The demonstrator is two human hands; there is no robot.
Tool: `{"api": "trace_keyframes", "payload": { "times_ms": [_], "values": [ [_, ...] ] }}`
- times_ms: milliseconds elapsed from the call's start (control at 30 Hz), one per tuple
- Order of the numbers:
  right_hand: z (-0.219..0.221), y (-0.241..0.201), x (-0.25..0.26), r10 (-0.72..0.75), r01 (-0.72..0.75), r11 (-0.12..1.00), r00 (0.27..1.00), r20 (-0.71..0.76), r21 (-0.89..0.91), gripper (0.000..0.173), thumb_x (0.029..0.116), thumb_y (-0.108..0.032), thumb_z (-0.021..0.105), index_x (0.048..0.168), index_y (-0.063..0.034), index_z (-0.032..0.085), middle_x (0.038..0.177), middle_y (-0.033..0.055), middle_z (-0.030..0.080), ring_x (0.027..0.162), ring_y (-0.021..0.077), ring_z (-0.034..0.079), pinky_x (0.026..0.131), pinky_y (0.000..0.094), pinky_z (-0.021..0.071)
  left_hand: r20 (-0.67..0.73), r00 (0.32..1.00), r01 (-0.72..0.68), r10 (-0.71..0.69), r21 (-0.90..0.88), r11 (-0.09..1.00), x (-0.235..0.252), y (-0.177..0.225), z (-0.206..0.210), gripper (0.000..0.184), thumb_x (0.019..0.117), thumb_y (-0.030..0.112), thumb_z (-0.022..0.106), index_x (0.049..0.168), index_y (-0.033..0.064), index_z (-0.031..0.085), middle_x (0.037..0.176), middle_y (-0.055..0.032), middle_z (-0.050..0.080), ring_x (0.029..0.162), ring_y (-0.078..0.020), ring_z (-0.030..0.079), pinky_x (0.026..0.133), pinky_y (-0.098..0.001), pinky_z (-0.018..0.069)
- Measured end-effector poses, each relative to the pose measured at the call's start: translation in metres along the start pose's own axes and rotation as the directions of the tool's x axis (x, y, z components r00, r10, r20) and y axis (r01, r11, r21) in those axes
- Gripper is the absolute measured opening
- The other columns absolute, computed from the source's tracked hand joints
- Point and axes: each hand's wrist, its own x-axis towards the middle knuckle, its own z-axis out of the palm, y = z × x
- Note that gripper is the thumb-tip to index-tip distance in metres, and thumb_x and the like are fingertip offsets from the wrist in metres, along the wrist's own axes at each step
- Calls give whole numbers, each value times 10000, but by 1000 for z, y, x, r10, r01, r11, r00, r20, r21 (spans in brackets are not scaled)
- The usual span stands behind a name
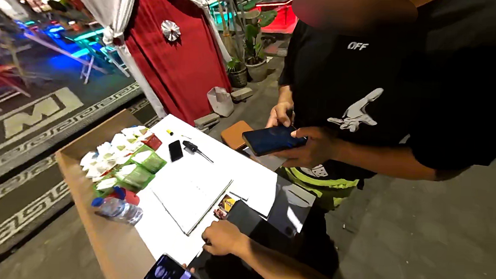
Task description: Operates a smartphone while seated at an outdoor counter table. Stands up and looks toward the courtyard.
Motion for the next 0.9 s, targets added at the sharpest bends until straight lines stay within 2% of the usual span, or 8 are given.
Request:
{"api": "trace_keyframes", "payload": {
  "times_ms": [133, 267, 367, 433, 567, 700, 833, 900],
  "values": [
    [-2, -3, -7, 11, -10, 1000, 1000, 17, -25, 340, 965, -365, 624, 1058, -53, 722, 1089, 203, 710, 1084, 403, 664, 929, 648, 513, -212, 972, -72, 102, 147, 987, -7, -4, 27, 805, 1015, 662, 98, 1381, 74, 510, 1175, -159, 697, 1053, -290, 692, 877, -517, 584],
    [-6, 0, 1, 23, -20, 999, 997, 67, -45, 398, 990, -403, 581, 1090, -44, 721, 1089, 205, 711, 1092, 396, 665, 962, 634, 500, -193, 979, -38, 67, 152, 988, -5, -3, 24, 812, 1046, 574, 39, 1400, 11, 505, 1232, -210, 682, 1114, -317, 681, 951, -524, 565],
    [-7, 0, 1, 38, -34, 998, 996, 77, -54, 398, 999, -399, 588, 1090, -35, 721, 1064, 205, 707, 1061, 388, 669, 956, 620, 504, -231, 970, -29, 69, 172, 985, -6, -6, 22, 593, 1109, 415, 153, 1442, 32, 459, 1284, -187, 652, 1161, -299, 654, 987, -512, 545],
    [-6, -2, 1, 53, -47, 996, 995, 88, -72, 385, 998, -398, 597, 1062, -39, 723, 1026, 194, 708, 1026, 376, 674, 931, 611, 513, -254, 966, -11, 50, 152, 988, -7, -7, 21, 540, 1114, 374, 227, 1439, 18, 470, 1299, -198, 649, 1177, -316, 650, 1004, -520, 538],
    [-8, -4, 1, 85, -76, 993, 991, 102, -85, 386, 996, -399, 606, 1088, -43, 723, 1037, 190, 703, 1035, 372, 664, 944, 604, 506, -278, 960, -3, 45, 150, 989, -7, -7, 23, 516, 1109, 371, 273, 1409, 19, 501, 1286, -179, 657, 1166, -278, 652, 996, -482, 541],
    [-7, -1, 3, 101, -92, 990, 990, 97, -103, 376, 992, -407, 614, 1063, -55, 727, 1024, 178, 705, 1025, 363, 666, 934, 597, 511, -290, 954, -15, 72, 194, 981, -6, -3, 26, 577, 1109, 457, 252, 1439, 59, 506, 1318, -147, 650, 1194, -250, 640, 1013, -463, 534],
    [-6, 5, 7, 104, -94, 989, 991, 88, -118, 365, 988, -415, 615, 1034, -73, 736, 982, 154, 709, 987, 332, 674, 918, 574, 521, -340, 935, -54, 97, 134, 989, 0, -5, 22, 594, 1100, 486, 316, 1395, 25, 545, 1248, -208, 676, 1128, -336, 679, 960, -541, 570],
    [-4, 5, 6, 117, -107, 988, 989, 88, -115, 363, 987, -420, 619, 1020, -77, 736, 954, 146, 705, 954, 321, 676, 892, 566, 529, -326, 941, -58, 91, 107, 993, 1, -6, 19, 622, 1098, 504, 285, 1399, 19, 534, 1221, -229, 680, 1092, -361, 689, 931, -555, 578]
  ]
}}
